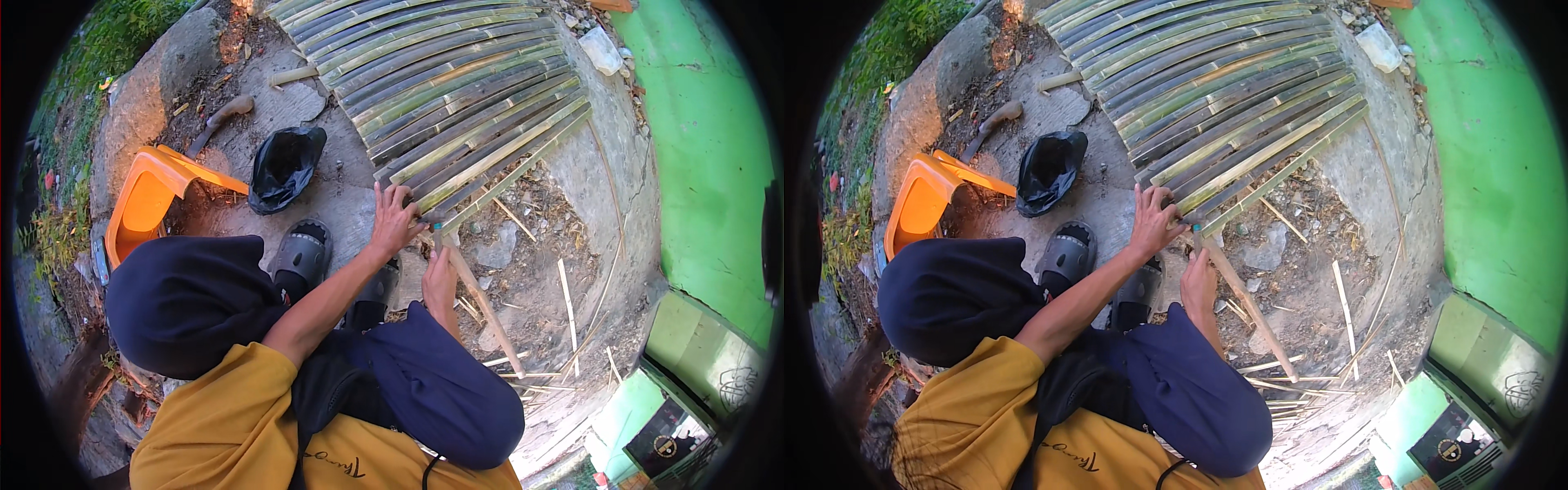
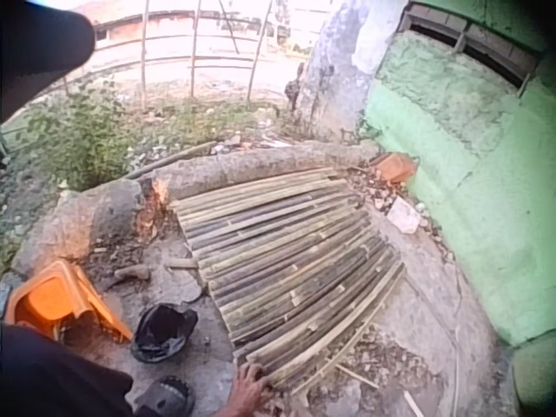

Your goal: The person secures a long bamboo strip to a series of bamboo stalks using a small hammer and nails, repeatedly hammering nails at various points along the strip.

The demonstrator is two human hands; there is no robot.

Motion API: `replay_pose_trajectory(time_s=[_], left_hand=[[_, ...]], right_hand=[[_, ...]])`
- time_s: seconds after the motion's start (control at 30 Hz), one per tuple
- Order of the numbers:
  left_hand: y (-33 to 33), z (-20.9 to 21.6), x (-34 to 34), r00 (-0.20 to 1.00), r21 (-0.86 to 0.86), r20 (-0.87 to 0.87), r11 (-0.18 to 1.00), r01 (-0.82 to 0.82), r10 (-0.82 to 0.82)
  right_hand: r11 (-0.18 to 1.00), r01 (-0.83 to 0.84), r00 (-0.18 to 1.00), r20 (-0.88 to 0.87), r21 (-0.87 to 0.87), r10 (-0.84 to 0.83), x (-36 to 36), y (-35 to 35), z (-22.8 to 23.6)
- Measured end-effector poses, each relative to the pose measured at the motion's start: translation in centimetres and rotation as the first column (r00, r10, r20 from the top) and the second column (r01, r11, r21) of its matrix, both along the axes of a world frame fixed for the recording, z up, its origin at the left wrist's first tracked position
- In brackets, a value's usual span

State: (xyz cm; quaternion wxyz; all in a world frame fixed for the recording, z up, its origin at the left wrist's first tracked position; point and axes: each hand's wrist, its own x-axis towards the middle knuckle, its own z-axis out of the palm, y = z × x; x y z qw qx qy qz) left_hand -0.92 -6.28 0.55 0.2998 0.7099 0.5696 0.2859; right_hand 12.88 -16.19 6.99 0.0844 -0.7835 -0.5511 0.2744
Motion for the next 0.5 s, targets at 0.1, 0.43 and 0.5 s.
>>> replay_pose_trajectory(time_s=[0.1,0.43,0.5], left_hand=[[-0.3,-0.3,0.1,0.999,-0.017,0.012,0.999,0.031,-0.031],[-0.4,-1.1,0.2,0.997,0.123,-0.06,0.99,0.063,-0.055],[-0.9,-1.2,-0.2,0.99,0.032,-0.088,0.993,0.112,-0.109]], right_hand=[[0.996,0.074,0.995,-0.058,-0.056,-0.077,-0.2,0.5,1.5],[1.0,-0.009,1.0,0.011,0.007,0.009,-0.6,0.7,0.0],[0.997,0.071,0.995,-0.076,0.04,-0.068,-1.3,0.6,1.2]])
